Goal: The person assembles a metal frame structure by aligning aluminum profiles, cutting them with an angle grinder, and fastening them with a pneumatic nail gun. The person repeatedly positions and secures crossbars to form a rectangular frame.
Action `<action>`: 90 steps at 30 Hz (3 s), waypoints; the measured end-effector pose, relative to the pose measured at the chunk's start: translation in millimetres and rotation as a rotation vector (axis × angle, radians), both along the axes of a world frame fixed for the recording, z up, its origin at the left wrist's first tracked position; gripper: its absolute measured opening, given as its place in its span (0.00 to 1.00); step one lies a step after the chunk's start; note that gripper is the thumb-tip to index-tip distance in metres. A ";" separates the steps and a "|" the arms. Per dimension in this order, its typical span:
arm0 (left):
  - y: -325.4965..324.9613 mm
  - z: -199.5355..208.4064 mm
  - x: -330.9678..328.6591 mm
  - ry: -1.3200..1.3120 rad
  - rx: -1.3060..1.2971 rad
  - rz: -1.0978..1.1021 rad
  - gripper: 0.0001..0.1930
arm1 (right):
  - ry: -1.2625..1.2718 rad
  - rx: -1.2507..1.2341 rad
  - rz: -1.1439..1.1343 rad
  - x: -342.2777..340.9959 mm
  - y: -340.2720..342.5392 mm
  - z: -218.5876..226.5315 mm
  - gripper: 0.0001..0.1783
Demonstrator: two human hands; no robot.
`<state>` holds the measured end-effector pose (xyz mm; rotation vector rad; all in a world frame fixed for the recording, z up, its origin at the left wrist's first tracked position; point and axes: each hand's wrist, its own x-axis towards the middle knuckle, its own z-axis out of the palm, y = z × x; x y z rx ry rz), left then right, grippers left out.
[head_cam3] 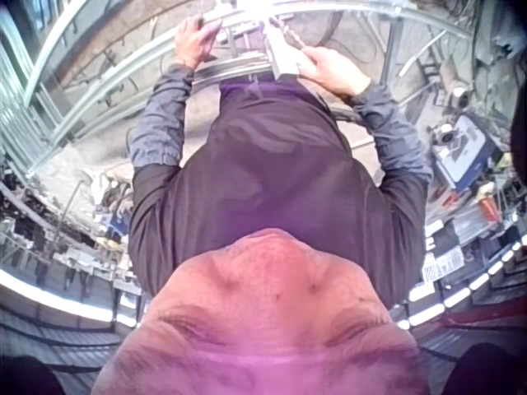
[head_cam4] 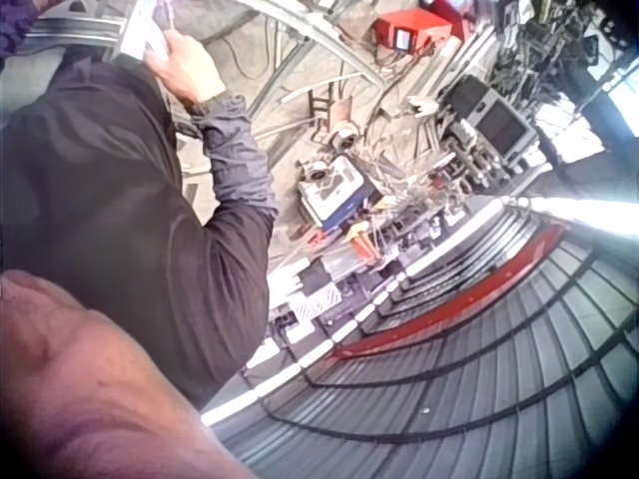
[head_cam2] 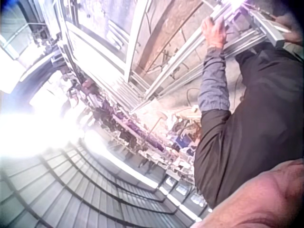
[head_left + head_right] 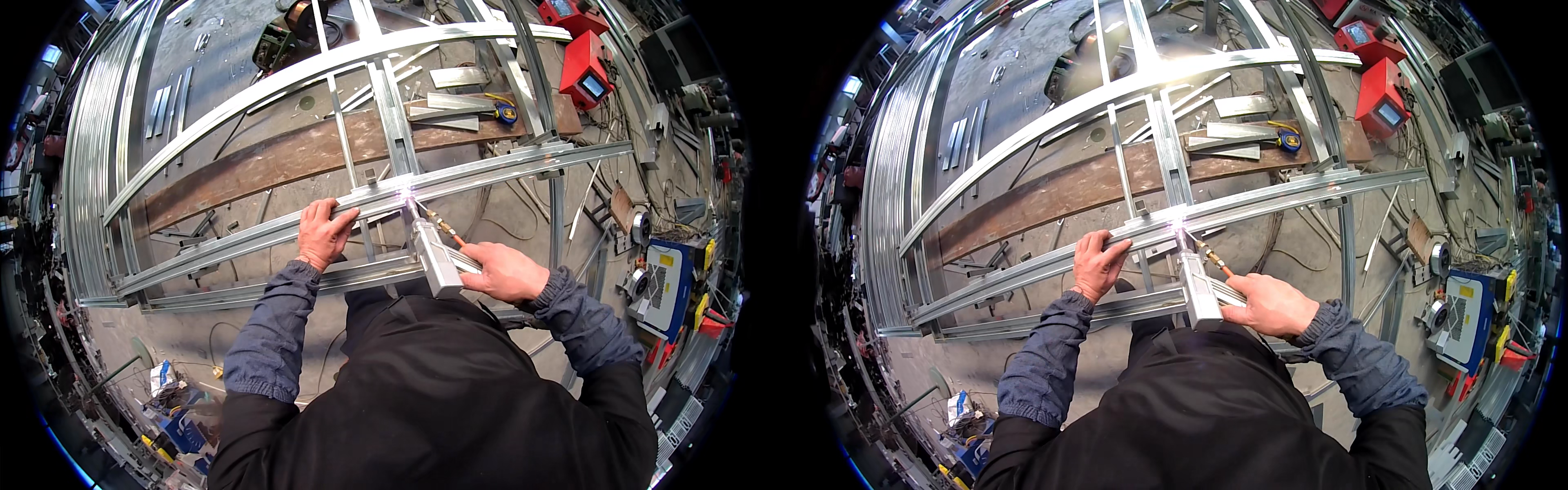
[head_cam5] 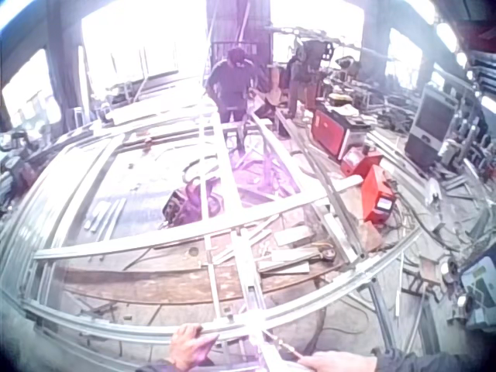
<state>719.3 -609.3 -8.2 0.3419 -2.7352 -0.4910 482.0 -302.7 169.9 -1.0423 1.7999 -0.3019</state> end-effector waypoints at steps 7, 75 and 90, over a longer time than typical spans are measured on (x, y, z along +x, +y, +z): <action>-1.2 -4.3 0.6 -0.001 0.001 -0.003 0.22 | -0.002 -0.007 -0.004 -0.9 1.5 -0.7 0.29; 60.5 4.1 -61.1 -0.067 -0.003 0.205 0.21 | -1.012 0.627 0.067 -257.8 -134.4 -54.4 0.27; 57.2 0.4 -56.2 -0.080 0.019 0.188 0.24 | -0.979 0.702 0.110 -271.0 -150.9 -68.9 0.25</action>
